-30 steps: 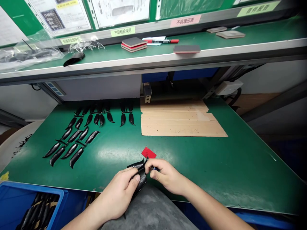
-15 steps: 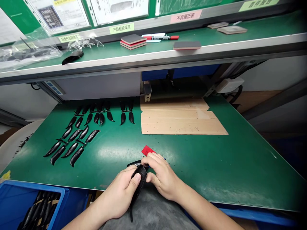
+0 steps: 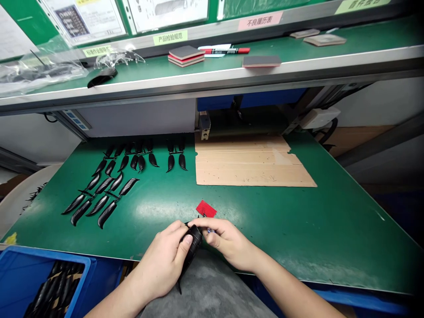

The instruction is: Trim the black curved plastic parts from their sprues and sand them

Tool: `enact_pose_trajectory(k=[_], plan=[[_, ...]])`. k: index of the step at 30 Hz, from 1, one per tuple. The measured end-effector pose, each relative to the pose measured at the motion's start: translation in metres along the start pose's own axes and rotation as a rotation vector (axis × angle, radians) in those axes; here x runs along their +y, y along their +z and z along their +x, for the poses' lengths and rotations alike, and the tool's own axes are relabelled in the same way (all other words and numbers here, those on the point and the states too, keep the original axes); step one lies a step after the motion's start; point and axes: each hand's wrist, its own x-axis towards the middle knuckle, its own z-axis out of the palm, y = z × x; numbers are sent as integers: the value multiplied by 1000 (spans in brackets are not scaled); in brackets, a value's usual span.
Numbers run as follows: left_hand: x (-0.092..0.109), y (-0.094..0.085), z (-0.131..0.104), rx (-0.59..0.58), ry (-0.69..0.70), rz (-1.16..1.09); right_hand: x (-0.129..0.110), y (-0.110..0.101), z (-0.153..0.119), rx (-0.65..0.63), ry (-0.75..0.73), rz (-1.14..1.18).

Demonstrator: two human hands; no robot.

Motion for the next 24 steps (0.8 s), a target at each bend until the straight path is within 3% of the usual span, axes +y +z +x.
enact_pose_trajectory(k=[3,9,18,24], plan=[[-3,-2,1,41,-12,-13,7,-3,-1,102,38,148],[-7,-1,4,75,-23,-78,9,5,-3,264,69,-96],[-6,3,3,81,45,173,-7,8,9,155,198,-39],[-7,3,2,92,51,178,-3,3,8,224,225,9]])
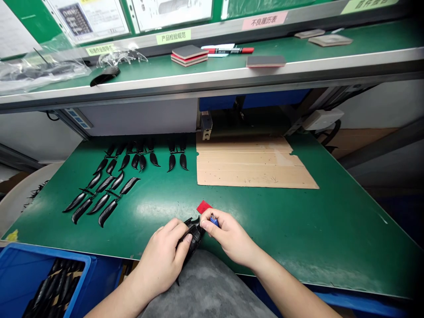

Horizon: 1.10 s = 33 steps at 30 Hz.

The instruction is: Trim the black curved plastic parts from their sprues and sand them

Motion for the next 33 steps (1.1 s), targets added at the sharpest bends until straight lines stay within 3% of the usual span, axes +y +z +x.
enact_pose_trajectory(k=[6,10,15,18,22,26,29,33], plan=[[-3,2,-1,28,25,62,-6,0,-3,-27,-44,-110],[-3,3,-1,34,44,126,-8,3,-4,-63,18,-187],[-3,3,-1,37,37,139,3,4,1,3,108,19],[-3,2,-2,35,37,126,6,1,1,36,76,98],[-3,2,-2,41,29,114,0,-5,-3,-74,-9,10],[-2,3,-2,40,38,144,-7,-4,-5,-117,-3,-76],[-2,5,-2,42,33,176,-10,4,-6,-64,80,-138],[-1,8,-2,47,3,200,-9,16,-5,106,118,-134]])
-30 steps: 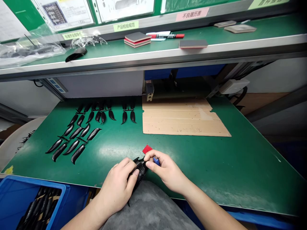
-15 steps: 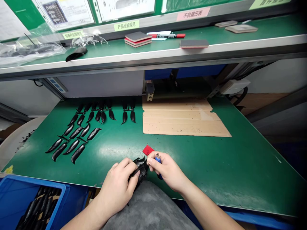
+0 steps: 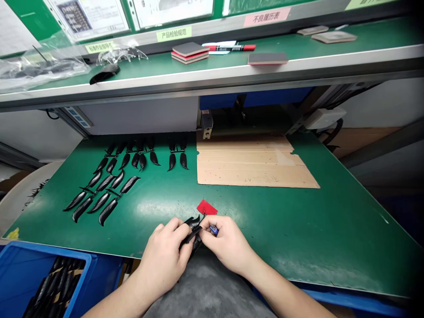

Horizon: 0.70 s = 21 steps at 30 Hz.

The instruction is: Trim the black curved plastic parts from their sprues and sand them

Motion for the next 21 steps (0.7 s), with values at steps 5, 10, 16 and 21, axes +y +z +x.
enact_pose_trajectory(k=[5,10,16,21], plan=[[-1,1,0,12,-2,-28,11,4,4,-13,129,337],[-2,-1,-1,17,6,-60,21,-7,5,-120,68,372],[-2,-1,-1,17,29,-76,13,-22,2,-230,-53,144],[-2,-2,-1,3,40,-100,8,-22,4,-228,-112,14]])
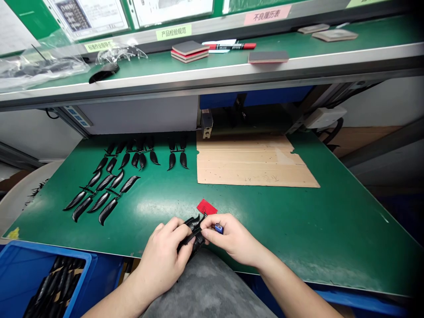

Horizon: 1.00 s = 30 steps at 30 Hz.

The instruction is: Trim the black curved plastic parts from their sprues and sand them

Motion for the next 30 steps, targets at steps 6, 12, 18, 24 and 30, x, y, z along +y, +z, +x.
enact_pose_trajectory(k=[6,12,18,24,30], plan=[[1,-2,1,-48,-83,-307,10,4,2,140,-43,-128],[-3,1,-1,-93,-251,-618,17,-4,-1,106,-256,-675],[-9,7,-5,-167,-390,-842,23,-1,5,143,-312,-1008],[-8,6,-2,-176,-363,-1006,23,2,3,178,-337,-1136],[-10,11,-6,-194,-363,-1071,25,6,2,178,-362,-1142]])
